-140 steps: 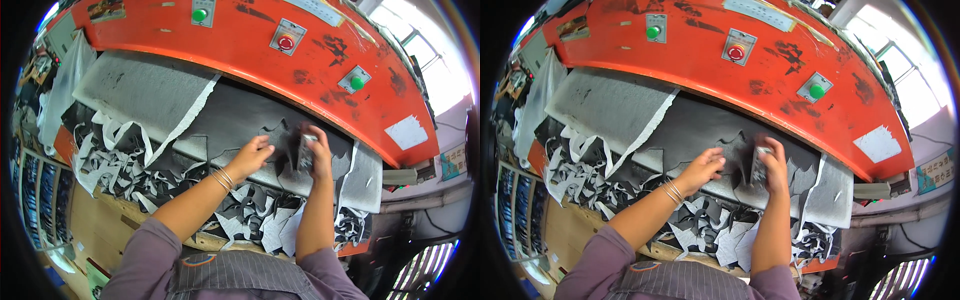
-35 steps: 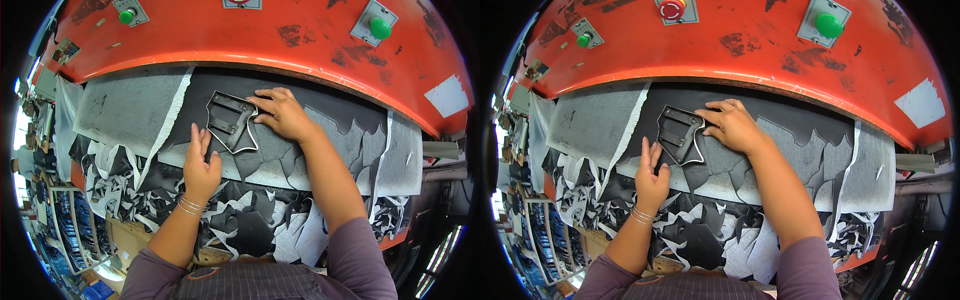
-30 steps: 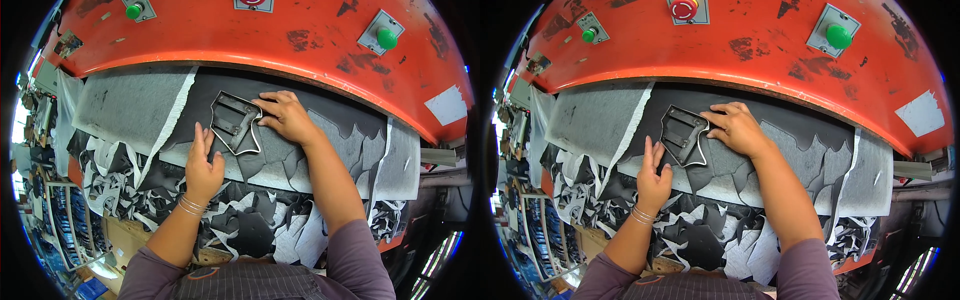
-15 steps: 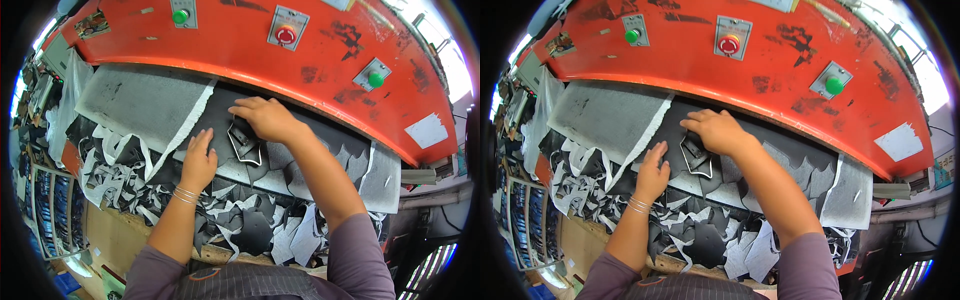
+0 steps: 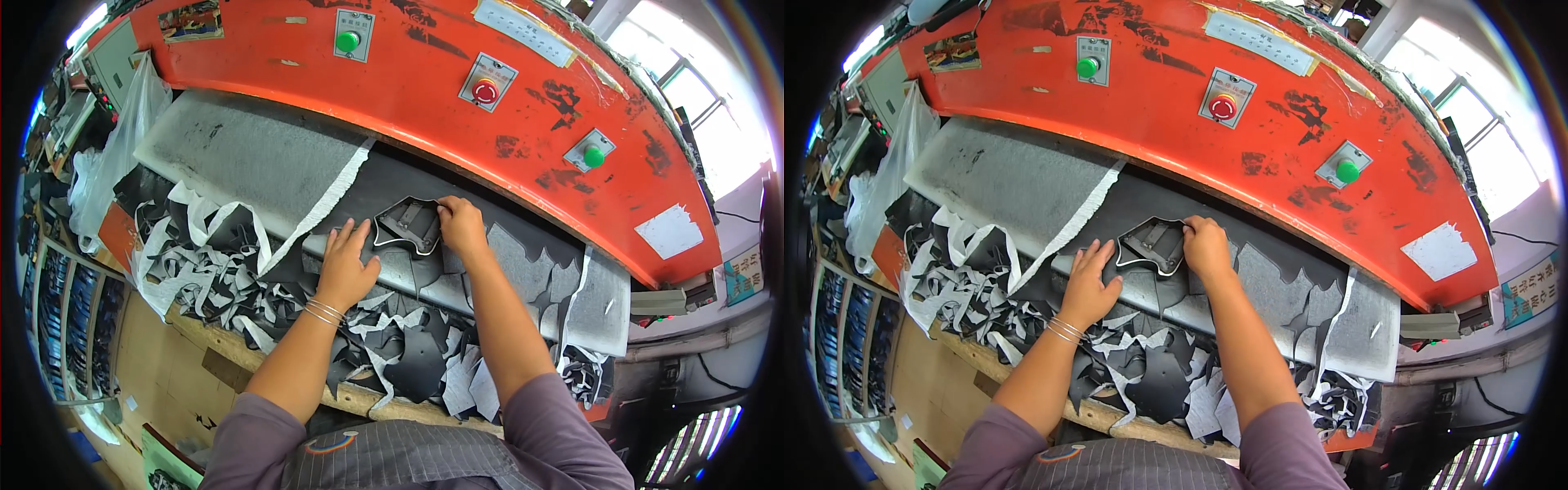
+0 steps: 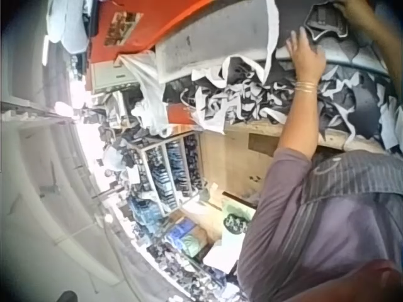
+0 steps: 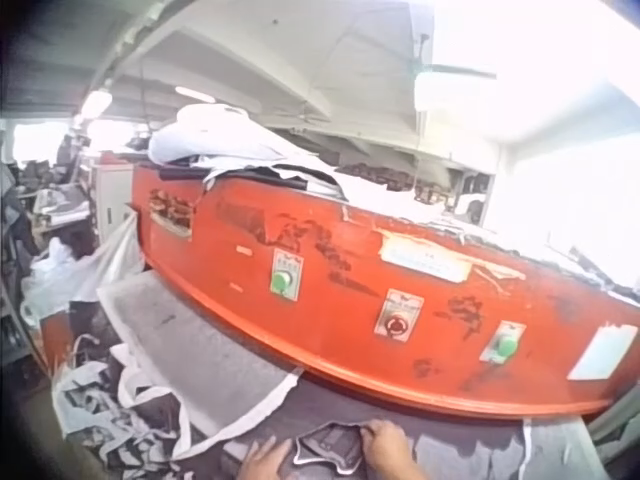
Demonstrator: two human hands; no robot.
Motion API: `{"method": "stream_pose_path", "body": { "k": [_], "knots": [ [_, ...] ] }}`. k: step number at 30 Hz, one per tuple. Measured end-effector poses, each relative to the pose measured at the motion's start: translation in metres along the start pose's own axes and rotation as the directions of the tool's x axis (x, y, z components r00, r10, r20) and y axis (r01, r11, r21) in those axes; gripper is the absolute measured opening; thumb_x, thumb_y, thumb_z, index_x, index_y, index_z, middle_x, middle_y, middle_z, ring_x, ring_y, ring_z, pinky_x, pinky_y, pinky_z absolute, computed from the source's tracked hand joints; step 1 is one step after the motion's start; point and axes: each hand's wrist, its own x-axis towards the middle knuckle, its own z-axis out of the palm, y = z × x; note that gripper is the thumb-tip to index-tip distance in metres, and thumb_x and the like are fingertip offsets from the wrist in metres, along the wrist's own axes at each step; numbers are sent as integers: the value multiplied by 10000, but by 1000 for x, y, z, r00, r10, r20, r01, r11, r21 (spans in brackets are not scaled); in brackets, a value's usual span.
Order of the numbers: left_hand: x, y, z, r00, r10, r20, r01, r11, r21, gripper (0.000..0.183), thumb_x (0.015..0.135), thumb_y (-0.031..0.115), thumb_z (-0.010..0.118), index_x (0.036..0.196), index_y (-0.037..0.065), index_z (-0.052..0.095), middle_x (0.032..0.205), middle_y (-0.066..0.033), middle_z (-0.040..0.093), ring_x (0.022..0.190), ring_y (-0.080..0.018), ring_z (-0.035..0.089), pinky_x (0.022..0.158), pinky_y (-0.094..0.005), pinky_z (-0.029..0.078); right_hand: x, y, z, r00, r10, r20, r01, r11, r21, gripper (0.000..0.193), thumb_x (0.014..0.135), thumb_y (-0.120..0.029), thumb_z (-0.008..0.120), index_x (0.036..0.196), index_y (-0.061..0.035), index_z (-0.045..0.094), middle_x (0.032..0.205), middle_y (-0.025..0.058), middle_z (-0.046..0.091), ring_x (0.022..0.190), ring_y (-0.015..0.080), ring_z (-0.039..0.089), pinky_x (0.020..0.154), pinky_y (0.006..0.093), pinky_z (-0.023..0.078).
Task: Using an industrial die-cutting machine to cut patterns from material for shoe production.
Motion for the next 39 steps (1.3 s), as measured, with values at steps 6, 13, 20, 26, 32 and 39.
{"method": "stream_pose_path", "body": {
  "k": [6, 13, 20, 26, 32, 39],
  "knots": [
    [-5, 7, 5, 999, -28, -45, 32, 995, 97, 561, 786, 211, 681, 1282, -8, 535, 1245, -258, 569, 1300, -364, 430, 1128, -481, 248, -54, 5, -5, 993, 86, 79, -91, 994, 56, 957, 719, -409, 796, 1452, -14, 324, 1351, 246, 490, 1278, 393, 427, 1062, 456, 301],
    [0, 3, 21, 992, 9, -127, 0, 997, 73, 425, 804, 184, 680, 1172, -18, 612, 1129, -168, 669, 1246, -325, 501, 1112, -465, 279, -43, 13, -14, 991, -6, 132, 0, 999, 44, 1283, 521, -396, 904, 1509, -32, 172, 1414, 234, 439, 1334, 394, 365, 1106, 434, 215],
    [8, 10, 19, 996, -53, -76, 55, 998, 24, 552, 811, 181, 678, 1293, -25, 505, 1265, -164, 607, 1280, -310, 469, 1100, -451, 269, -26, 37, -15, 983, -146, 111, 140, 988, 61, 1319, 498, -483, 882, 1490, 22, 175, 1399, 145, 507, 1360, 325, 360, 1105, 475, 180],
    [15, 6, 22, 999, 27, -34, -22, 990, 137, 705, 863, 185, 625, 1440, -32, 283, 1345, -191, 550, 1272, -308, 439, 1119, -411, 169, -23, 42, -15, 984, -147, 103, 140, 988, 69, 1310, 502, -492, 873, 1490, 15, 179, 1401, 131, 508, 1370, 314, 352, 1121, 492, 154],
    [16, 6, 20, 998, -50, 39, 46, 994, 100, 743, 847, 186, 640, 1443, -43, 261, 1351, -168, 550, 1354, -282, 392, 1132, -442, 162, -23, 45, -16, 985, -144, 98, 139, 989, 56, 1285, 498, -443, 885, 1480, 29, 203, 1380, 118, 532, 1365, 282, 366, 1115, 481, 174],
    [22, 8, 16, 992, -95, 83, 89, 994, 65, 775, 836, 213, 653, 1449, -49, 257, 1336, -169, 562, 1286, -252, 472, 1134, -411, 172, -19, 48, -14, 982, -160, 105, 152, 985, 75, 1260, 510, -441, 881, 1473, 40, 226, 1407, 151, 489, 1373, 294, 350, 1132, 480, 150]
  ]
}}
